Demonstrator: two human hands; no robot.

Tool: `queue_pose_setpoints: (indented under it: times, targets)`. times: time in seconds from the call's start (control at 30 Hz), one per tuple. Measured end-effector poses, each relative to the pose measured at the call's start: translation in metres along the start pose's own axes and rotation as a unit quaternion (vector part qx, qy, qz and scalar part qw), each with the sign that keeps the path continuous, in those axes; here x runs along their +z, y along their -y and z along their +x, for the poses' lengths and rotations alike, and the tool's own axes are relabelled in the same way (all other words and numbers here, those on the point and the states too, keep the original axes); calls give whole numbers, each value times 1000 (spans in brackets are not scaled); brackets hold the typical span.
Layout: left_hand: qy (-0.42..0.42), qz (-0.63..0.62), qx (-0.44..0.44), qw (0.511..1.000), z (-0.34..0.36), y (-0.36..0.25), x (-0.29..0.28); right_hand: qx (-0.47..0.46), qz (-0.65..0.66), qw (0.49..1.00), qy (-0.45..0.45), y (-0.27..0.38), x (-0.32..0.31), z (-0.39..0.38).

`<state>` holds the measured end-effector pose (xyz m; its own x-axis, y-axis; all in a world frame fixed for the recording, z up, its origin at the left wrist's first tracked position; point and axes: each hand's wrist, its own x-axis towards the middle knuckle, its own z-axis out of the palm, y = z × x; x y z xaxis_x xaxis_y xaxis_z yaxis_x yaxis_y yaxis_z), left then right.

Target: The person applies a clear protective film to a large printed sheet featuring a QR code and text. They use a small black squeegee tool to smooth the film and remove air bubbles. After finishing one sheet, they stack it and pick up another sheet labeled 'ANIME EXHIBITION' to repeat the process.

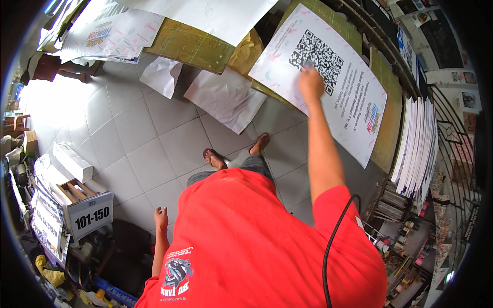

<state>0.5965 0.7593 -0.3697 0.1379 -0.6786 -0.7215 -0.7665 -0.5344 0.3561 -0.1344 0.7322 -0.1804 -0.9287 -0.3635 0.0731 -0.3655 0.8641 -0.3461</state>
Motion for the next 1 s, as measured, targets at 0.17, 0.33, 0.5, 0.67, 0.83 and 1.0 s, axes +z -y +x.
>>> queue_pose_setpoints:
  times: [0.17, 0.33, 0.5, 0.67, 0.83, 1.0]
  targets:
    - [3, 40, 23, 999, -5, -30, -16, -151, 2, 981, 124, 90, 39, -26]
    - [9, 58, 44, 997, 4, -45, -11, -122, 157, 979, 52, 27, 0, -33]
    - [51, 49, 40, 997, 25, -9, 3, 163, 0, 987, -9, -209, -103, -35]
    - [52, 41, 23, 998, 22, -15, -13, 159, -90, 983, -13, -202, -81, -66]
    - [40, 62, 42, 996, 26, -14, -32, 113, -47, 992, 13, -59, -43, -75]
    - [29, 30, 49, 998, 37, 13, -29, 42, -11, 999, 10, 9, -15, -70]
